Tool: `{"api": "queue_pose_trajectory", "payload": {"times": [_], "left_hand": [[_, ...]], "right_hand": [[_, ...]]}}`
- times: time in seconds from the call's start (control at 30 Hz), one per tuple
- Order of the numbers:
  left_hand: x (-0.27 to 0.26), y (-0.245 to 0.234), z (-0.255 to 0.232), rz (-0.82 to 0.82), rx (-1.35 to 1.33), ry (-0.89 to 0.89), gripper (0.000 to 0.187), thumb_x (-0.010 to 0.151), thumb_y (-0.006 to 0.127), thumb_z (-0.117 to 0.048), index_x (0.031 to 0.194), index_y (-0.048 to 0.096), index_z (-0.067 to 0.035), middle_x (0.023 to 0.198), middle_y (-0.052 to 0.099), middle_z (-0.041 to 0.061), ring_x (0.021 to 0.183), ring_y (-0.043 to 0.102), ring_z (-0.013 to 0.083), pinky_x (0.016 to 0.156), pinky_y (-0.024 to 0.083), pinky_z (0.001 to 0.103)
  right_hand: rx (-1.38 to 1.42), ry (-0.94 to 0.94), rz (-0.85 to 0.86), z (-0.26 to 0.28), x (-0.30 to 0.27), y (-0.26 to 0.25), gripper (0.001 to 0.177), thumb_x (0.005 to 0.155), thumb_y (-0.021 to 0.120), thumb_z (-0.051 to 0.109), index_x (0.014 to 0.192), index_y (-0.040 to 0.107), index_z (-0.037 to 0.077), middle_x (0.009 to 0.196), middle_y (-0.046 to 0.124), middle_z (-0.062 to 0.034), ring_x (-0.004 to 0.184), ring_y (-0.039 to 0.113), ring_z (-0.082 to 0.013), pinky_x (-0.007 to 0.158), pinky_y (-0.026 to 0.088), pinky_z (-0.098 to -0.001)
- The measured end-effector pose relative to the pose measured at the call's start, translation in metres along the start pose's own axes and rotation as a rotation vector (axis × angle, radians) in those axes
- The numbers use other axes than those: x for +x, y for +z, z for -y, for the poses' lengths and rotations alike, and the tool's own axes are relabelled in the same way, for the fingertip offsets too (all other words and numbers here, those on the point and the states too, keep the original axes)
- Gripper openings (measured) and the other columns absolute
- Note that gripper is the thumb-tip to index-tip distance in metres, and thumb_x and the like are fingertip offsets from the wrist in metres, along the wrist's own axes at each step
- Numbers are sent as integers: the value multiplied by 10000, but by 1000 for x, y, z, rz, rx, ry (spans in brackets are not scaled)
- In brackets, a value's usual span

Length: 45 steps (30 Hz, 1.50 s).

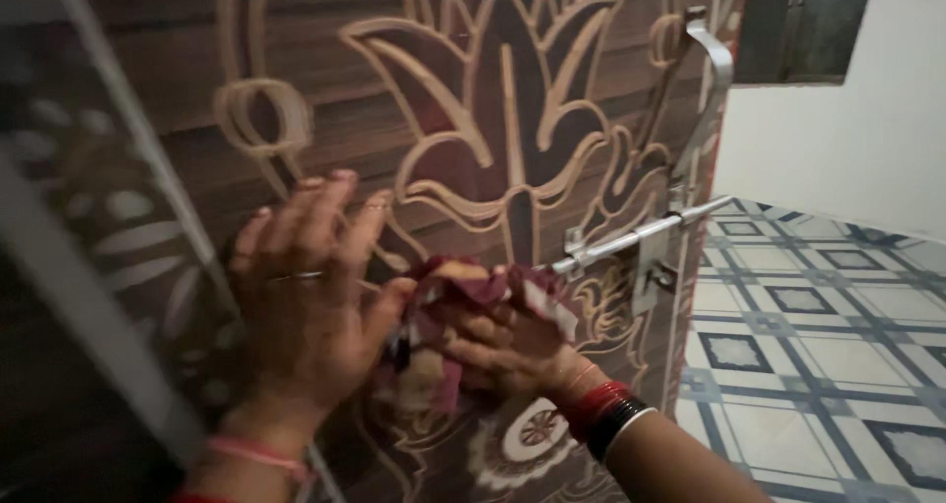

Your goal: The person wipes a patterned door with a maroon cloth, moving the cloth in circular and vertical motions across the surface. The person uses both hands to press and rub the cloth against the door, covering different sections repeatedly.

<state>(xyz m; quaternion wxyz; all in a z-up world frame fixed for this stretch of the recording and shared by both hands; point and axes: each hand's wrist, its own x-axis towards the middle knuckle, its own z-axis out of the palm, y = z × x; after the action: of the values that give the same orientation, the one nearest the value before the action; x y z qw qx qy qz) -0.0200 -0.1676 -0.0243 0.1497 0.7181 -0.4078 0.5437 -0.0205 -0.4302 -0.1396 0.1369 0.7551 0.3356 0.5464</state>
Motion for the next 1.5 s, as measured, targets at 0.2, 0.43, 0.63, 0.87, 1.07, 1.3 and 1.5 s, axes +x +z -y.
{"api": "queue_pose_trajectory", "payload": {"times": [0.2, 0.43, 0.63, 0.87, 1.07, 1.3, 1.5], "left_hand": [[8, 51, -27, -13, 281, -37, 607, 1110, 495, -605, 1539, 506, -177, 1683, 354, 104, 1585, 219, 283, 1246, 78, 690], [7, 50, -35, 105, 337, -105, 655, 1064, 551, -593, 1575, 453, -195, 1690, 281, 101, 1567, 178, 309, 1240, 73, 691], [5, 48, -34, 145, 378, -86, 763, 1040, 609, -619, 1642, 386, -207, 1702, 237, 129, 1558, 141, 345, 1218, 66, 702], [2, 52, -36, 207, 336, -166, 769, 1062, 607, -585, 1675, 314, -224, 1684, 192, 149, 1529, 90, 388, 1213, 71, 710], [-1, 56, -32, 209, 365, -136, 767, 1079, 607, -556, 1680, 298, -192, 1685, 188, 150, 1526, 93, 397, 1211, 79, 717], [2, 52, -30, 170, 387, -67, 750, 1049, 653, -528, 1648, 357, -187, 1711, 209, 133, 1571, 120, 349, 1248, 80, 695], [7, 53, -31, 123, 387, -53, 770, 1021, 642, -572, 1630, 384, -177, 1714, 201, 134, 1569, 136, 346, 1235, 86, 687]], "right_hand": [[203, -85, 46, -45, -87, 11, 706, 836, 607, 601, 1436, 560, 230, 1569, 444, -100, 1482, 285, -394, 1193, 86, -631], [-52, 297, 151, -62, -174, 31, 558, 787, 726, 455, 1316, 642, 297, 1580, 477, -104, 1488, 377, -378, 1238, 253, -570], [99, 361, 108, 6, -135, 53, 610, 795, 777, 465, 1345, 612, 259, 1521, 479, -126, 1443, 383, -413, 1203, 242, -612], [184, -181, 218, 1, -102, 56, 838, 714, 754, 477, 1504, 488, 388, 1589, 486, -22, 1389, 450, -319, 1210, 167, -604], [23, 295, 298, -40, -159, 38, 578, 857, 735, 438, 1394, 551, 328, 1575, 418, -41, 1497, 381, -334, 1273, 230, -559], [48, 573, 251, -9, -197, 35, 645, 794, 708, 367, 1381, 569, 138, 1541, 439, -250, 1461, 355, -456, 1201, 249, -598], [176, 841, 343, -31, -295, 18, 629, 858, 667, 274, 1432, 499, 81, 1556, 423, -191, 1508, 335, -390, 1238, 282, -494]]}}
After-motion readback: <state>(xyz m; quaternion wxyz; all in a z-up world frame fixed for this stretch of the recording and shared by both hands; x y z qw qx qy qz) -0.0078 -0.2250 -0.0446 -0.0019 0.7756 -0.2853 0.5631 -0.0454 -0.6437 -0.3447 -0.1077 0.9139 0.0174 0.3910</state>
